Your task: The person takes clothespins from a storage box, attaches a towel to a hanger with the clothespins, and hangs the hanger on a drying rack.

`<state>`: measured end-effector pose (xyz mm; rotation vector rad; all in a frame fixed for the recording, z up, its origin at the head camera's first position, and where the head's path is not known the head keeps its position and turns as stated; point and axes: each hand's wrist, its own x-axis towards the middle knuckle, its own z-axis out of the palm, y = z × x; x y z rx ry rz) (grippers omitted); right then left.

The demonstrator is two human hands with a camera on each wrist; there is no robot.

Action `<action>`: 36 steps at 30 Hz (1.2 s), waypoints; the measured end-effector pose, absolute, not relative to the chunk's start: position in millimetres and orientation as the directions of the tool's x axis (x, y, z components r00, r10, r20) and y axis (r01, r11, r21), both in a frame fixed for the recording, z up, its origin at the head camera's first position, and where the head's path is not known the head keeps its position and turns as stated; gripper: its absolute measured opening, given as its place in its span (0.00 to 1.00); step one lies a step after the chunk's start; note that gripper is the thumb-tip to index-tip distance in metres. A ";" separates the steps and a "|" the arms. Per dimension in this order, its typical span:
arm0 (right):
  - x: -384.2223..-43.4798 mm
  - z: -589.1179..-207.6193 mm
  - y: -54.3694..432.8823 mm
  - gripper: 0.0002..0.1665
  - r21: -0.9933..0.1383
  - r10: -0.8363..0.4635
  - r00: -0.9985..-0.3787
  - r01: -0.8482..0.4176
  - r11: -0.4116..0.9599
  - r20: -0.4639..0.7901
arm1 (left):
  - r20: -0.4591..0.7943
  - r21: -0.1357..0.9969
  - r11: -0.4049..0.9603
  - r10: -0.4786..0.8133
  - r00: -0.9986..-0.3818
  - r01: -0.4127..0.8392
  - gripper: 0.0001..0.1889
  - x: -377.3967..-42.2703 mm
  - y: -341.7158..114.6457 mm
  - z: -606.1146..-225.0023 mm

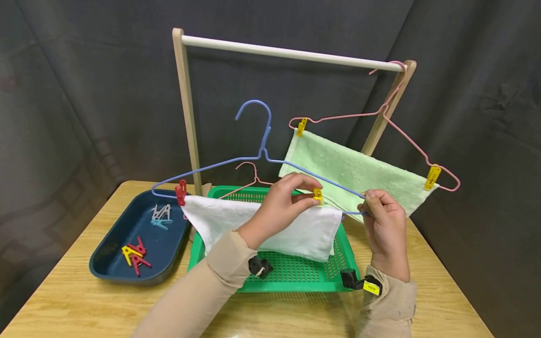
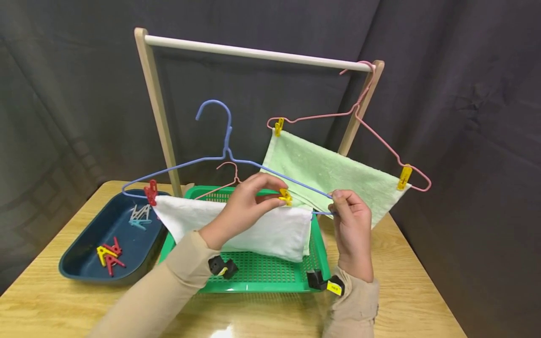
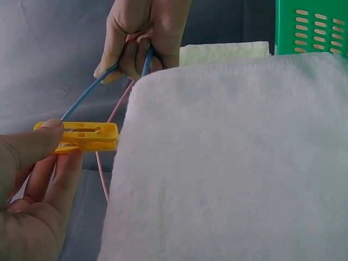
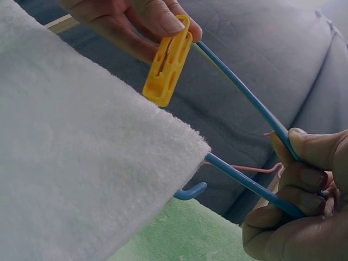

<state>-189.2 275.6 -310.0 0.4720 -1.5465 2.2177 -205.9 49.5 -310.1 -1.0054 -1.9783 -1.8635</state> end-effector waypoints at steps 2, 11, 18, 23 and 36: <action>-189.4 -310.0 275.1 0.17 -0.811 0.131 -0.868 -0.494 -0.313 0.478 | 0.607 0.780 -0.053 0.302 -0.735 0.623 0.13 -205.3 51.0 -309.8; -188.9 -309.3 274.5 0.16 -0.814 0.138 -0.871 -0.490 -0.311 0.471 | 0.614 0.768 -0.002 0.285 -0.736 0.640 0.08 -202.9 58.3 -305.3; -188.7 -309.1 273.2 0.16 -0.814 0.142 -0.875 -0.483 -0.324 0.463 | 0.674 0.720 -0.023 0.265 -0.690 0.694 0.05 -202.6 63.2 -305.6; -188.4 -309.7 273.3 0.16 -0.812 0.145 -0.878 -0.478 -0.334 0.457 | 0.696 0.697 -0.023 0.262 -0.668 0.717 0.05 -201.9 66.3 -303.7; -188.7 -309.8 272.9 0.15 -0.806 0.124 -0.877 -0.477 -0.352 0.464 | 0.623 0.764 -0.031 0.292 -0.725 0.644 0.06 -202.7 75.1 -307.2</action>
